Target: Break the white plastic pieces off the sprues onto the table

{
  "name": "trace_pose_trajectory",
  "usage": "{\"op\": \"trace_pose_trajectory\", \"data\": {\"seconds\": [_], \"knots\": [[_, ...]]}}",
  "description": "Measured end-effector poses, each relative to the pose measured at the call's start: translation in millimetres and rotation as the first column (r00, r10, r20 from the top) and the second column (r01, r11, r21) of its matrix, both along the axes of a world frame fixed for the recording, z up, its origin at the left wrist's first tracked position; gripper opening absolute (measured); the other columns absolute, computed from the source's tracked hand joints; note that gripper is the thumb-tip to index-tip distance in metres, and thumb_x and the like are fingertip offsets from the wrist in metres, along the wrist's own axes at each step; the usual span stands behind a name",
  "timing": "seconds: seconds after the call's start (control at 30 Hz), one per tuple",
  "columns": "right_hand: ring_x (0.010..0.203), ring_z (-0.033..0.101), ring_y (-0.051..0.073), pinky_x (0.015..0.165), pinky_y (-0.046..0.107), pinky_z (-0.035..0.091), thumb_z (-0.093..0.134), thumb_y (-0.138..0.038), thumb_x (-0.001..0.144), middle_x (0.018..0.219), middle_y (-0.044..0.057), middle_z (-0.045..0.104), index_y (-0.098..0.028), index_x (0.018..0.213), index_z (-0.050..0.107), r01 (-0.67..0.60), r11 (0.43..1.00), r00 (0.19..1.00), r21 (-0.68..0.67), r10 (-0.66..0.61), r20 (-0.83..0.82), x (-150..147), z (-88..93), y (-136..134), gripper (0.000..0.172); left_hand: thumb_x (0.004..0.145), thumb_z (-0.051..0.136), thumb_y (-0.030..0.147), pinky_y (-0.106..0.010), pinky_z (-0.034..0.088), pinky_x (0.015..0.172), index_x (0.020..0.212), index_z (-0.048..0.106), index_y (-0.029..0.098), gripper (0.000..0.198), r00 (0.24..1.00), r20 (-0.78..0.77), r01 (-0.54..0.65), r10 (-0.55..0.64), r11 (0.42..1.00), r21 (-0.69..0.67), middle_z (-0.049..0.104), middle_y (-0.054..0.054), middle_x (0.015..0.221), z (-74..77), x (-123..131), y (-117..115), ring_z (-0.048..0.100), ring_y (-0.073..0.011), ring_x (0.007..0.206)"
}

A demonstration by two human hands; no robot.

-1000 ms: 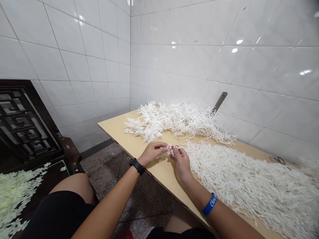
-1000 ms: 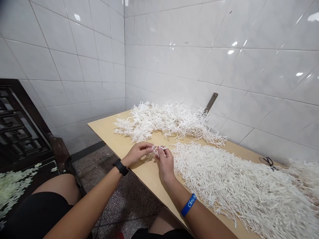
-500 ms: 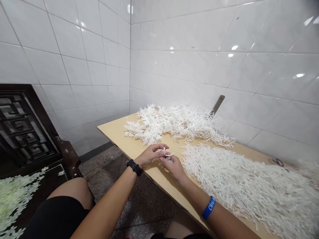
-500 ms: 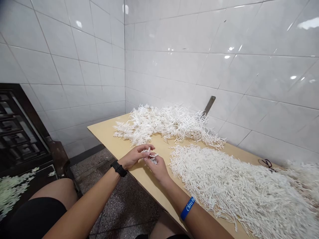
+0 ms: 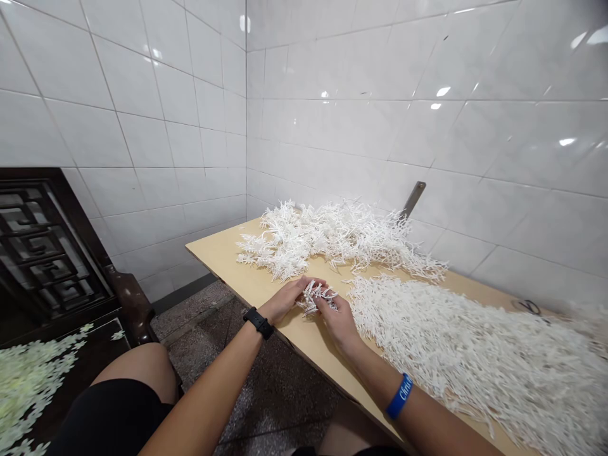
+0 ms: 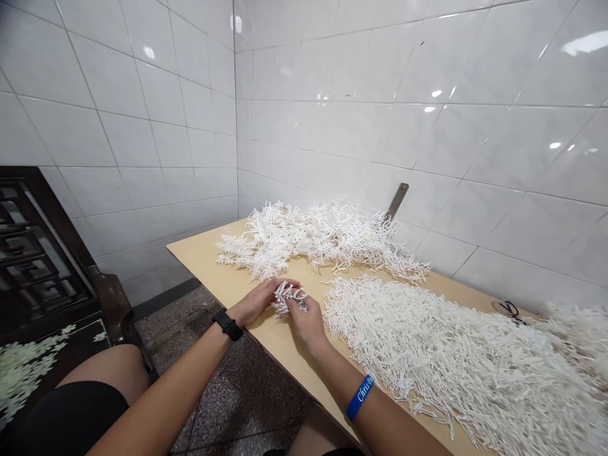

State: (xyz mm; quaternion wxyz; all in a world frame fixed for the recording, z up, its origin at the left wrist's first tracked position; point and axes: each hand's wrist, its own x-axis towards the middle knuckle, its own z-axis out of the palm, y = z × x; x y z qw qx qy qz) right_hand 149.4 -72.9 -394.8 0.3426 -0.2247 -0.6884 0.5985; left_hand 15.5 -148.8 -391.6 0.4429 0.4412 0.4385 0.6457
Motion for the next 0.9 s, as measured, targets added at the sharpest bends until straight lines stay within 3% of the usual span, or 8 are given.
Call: {"op": "trace_pose_trajectory", "data": {"seconds": [0.17, 0.27, 0.53, 0.63, 0.73, 0.9], "knots": [[0.07, 0.057, 0.02, 0.064, 0.029, 0.043, 0.064, -0.05, 0.075, 0.072, 0.006, 0.066, -0.013, 0.081, 0.069, -0.021, 0.999, 1.0, 0.03, 0.021, -0.003, -0.1, 1.9, -0.9, 0.038, 0.076, 0.068, 0.052, -0.033, 0.044, 0.092, 0.12, 0.065, 0.017, 0.056, 0.993, -0.117, 0.009, -0.014, 0.999, -0.046, 0.067, -0.014, 0.117, 0.3, 5.2, 2.7, 0.06, -0.025, 0.107], [0.064, 0.053, 0.017, 0.059, 0.028, 0.04, 0.065, -0.053, 0.073, 0.065, 0.004, 0.061, -0.013, 0.074, 0.066, -0.051, 0.999, 0.999, -0.001, 0.051, 0.007, -0.5, 4.3, -3.6, 0.039, 0.079, 0.065, 0.052, -0.034, 0.044, 0.093, 0.117, 0.068, 0.015, 0.053, 0.986, -0.164, -0.004, -0.002, 0.999, -0.036, 0.068, -0.013, 0.116, 0.1, 7.3, 3.5, 0.06, -0.0258, 0.108], [0.055, 0.044, 0.012, 0.054, 0.026, 0.033, 0.074, -0.053, 0.067, 0.06, 0.0, 0.055, -0.013, 0.079, 0.066, -0.137, 0.969, 0.989, -0.208, 0.145, 0.026, -2.1, 7.5, -5.8, 0.043, 0.082, 0.062, 0.051, -0.03, 0.047, 0.082, 0.116, 0.068, 0.012, 0.052, 0.999, -0.027, 0.042, -0.043, 0.998, -0.039, 0.069, -0.017, 0.11, 6.6, 4.4, -3.1, 0.063, -0.0232, 0.095], [0.06, 0.049, 0.014, 0.056, 0.027, 0.036, 0.074, -0.054, 0.066, 0.067, 0.002, 0.06, -0.012, 0.086, 0.069, -0.187, 0.969, 0.978, -0.16, 0.199, 0.057, -4.6, 5.3, -3.8, 0.046, 0.081, 0.063, 0.05, -0.028, 0.047, 0.079, 0.116, 0.068, 0.012, 0.052, 0.998, 0.022, 0.066, -0.065, 0.997, -0.045, 0.069, -0.017, 0.109, 6.7, 4.1, -4.5, 0.064, -0.0222, 0.095], [0.066, 0.054, 0.017, 0.061, 0.029, 0.04, 0.07, -0.058, 0.068, 0.073, 0.006, 0.065, -0.012, 0.085, 0.069, -0.16, 0.983, 0.986, -0.089, 0.163, 0.031, -6.6, 1.0, -1.9, 0.05, 0.079, 0.066, 0.049, -0.028, 0.047, 0.081, 0.112, 0.07, 0.011, 0.051, 0.995, 0.055, 0.087, -0.084, 0.995, -0.049, 0.07, -0.016, 0.106, 5.8, 3.5, -4.4, 0.064, -0.0224, 0.094], [0.078, 0.06, 0.021, 0.071, 0.032, 0.044, 0.061, -0.056, 0.079, 0.086, 0.01, 0.07, -0.011, 0.092, 0.07, -0.2, 0.979, 0.978, 0.029, 0.198, 0.062, -6.2, -0.6, -1.8, 0.048, 0.077, 0.069, 0.048, -0.035, 0.045, 0.092, 0.109, 0.072, 0.01, 0.05, 0.995, -0.013, 0.097, -0.098, 0.993, -0.072, 0.071, -0.017, 0.108, 5.7, 1.4, -3.2, 0.063, -0.0255, 0.102]]}}
